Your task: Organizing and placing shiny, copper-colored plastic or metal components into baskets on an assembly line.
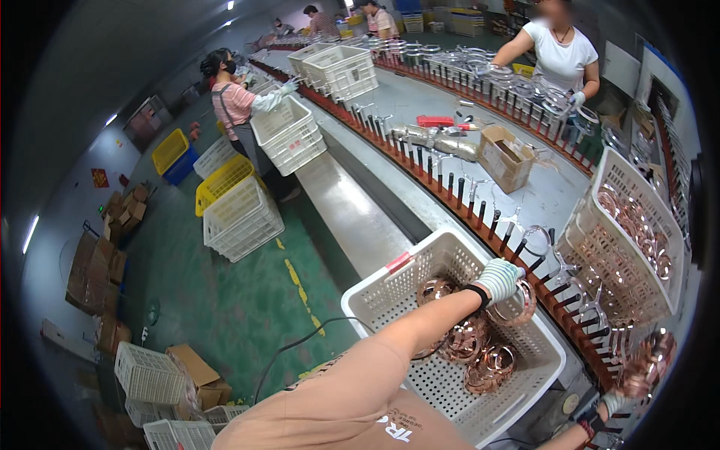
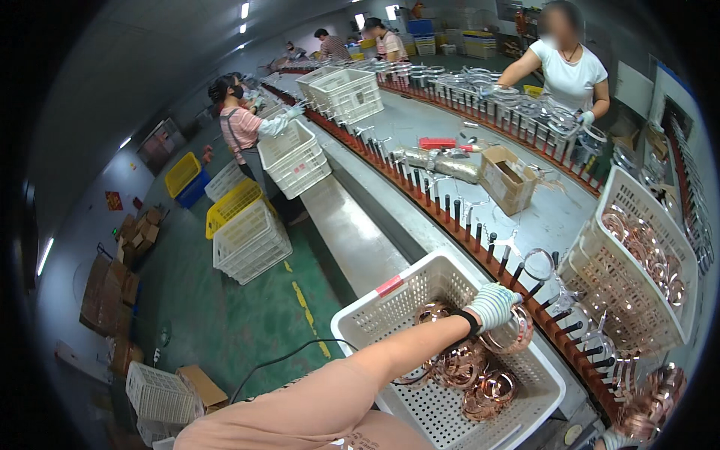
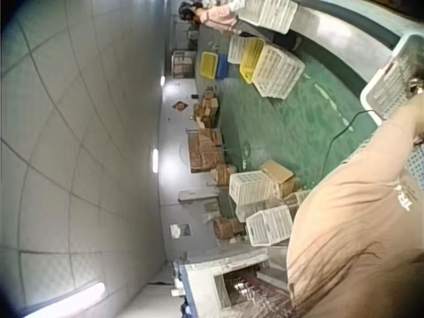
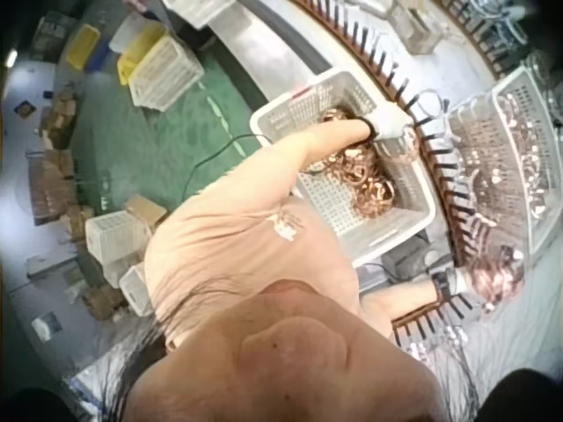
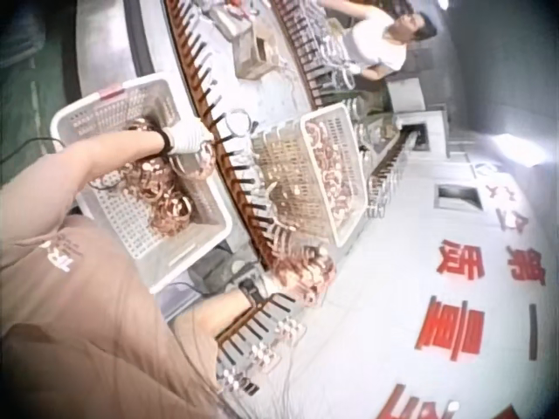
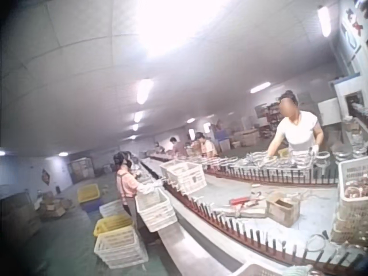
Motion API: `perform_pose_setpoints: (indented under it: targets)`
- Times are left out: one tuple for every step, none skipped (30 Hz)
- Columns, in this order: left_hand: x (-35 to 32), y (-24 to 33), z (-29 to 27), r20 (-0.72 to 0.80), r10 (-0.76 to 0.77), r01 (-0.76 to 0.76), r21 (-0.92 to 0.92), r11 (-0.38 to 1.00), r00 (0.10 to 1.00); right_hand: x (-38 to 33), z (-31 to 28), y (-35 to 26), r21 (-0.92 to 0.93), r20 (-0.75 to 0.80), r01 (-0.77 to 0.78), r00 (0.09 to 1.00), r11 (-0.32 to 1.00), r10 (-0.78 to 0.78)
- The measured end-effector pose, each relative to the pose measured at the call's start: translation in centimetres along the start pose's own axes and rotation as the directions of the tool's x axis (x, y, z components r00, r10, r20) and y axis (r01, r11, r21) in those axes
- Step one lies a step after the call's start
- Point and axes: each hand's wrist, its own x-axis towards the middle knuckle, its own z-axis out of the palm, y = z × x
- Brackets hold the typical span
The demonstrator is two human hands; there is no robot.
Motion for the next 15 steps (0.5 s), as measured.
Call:
perform_pose_setpoints:
  targets:
    - [1.6,2.8,0.1,-0.010,0.138,-0.138,-0.114,0.984,0.990,1.6,-11.3,-8.5,-0.147,0.046,0.060,0.997,0.987,-0.054]
    - [0.8,0.6,-1.8,-0.069,0.108,-0.120,-0.210,0.970,0.992,7.9,-11.0,-14.8,-0.275,0.193,0.059,0.981,0.960,-0.005]
    - [0.8,0.5,-1.0,-0.063,0.119,-0.130,-0.217,0.968,0.991,12.3,-9.5,-15.7,-0.332,0.253,0.025,0.965,0.943,0.063]
    - [1.2,0.8,-0.7,-0.050,0.107,-0.115,-0.177,0.978,0.993,11.4,-10.1,-9.8,-0.354,0.321,-0.026,0.936,0.935,0.148]
    - [0.7,-0.2,-1.0,-0.068,0.092,-0.103,-0.188,0.977,0.993,12.8,-9.4,-10.7,-0.424,0.401,-0.039,0.888,0.905,0.226]
    - [0.5,-0.7,-1.5,-0.069,0.078,-0.089,-0.189,0.978,0.995,13.2,-8.6,-10.3,-0.422,0.411,-0.041,0.882,0.905,0.231]
    - [1.1,1.3,-1.5,-0.032,0.082,-0.085,-0.088,0.992,0.996,11.1,-7.0,-3.1,-0.235,0.246,-0.222,0.928,0.946,0.279]
    - [0.6,0.4,-0.6,0.016,0.034,-0.034,-0.026,0.999,0.999,11.9,-1.5,3.3,-0.070,0.104,-0.391,0.912,0.918,0.396]
    - [0.1,-0.4,-0.7,0.034,-0.006,0.006,0.000,1.000,0.999,11.7,0.4,5.2,0.074,-0.019,-0.503,0.863,0.861,0.505]
    - [0.4,-0.2,-0.1,0.003,0.042,-0.042,-0.027,0.999,0.999,13.1,-0.6,2.4,-0.021,0.358,-0.597,0.744,0.802,0.564]
    - [0.4,0.2,-0.9,-0.036,0.083,-0.086,-0.079,0.993,0.996,16.2,0.0,-3.0,-0.191,0.664,-0.621,0.489,0.760,0.566]
    - [-0.2,-1.0,-1.1,-0.036,0.057,-0.062,-0.139,0.988,0.998,18.0,0.5,-5.0,-0.337,0.392,-0.531,0.672,0.778,0.628]
    - [-0.1,1.2,-2.3,-0.051,0.101,-0.107,-0.153,0.982,0.994,16.5,-2.6,-8.9,-0.438,0.102,-0.423,0.854,0.794,0.511]
    - [-0.2,1.8,-2.6,-0.028,0.103,-0.106,-0.131,0.986,0.994,15.4,-2.9,-7.8,-0.499,0.209,-0.336,0.848,0.799,0.487]
    - [-0.2,1.1,-1.8,-0.020,0.095,-0.097,-0.143,0.985,0.995,15.4,-2.0,-6.4,-0.568,0.315,-0.250,0.814,0.784,0.487]
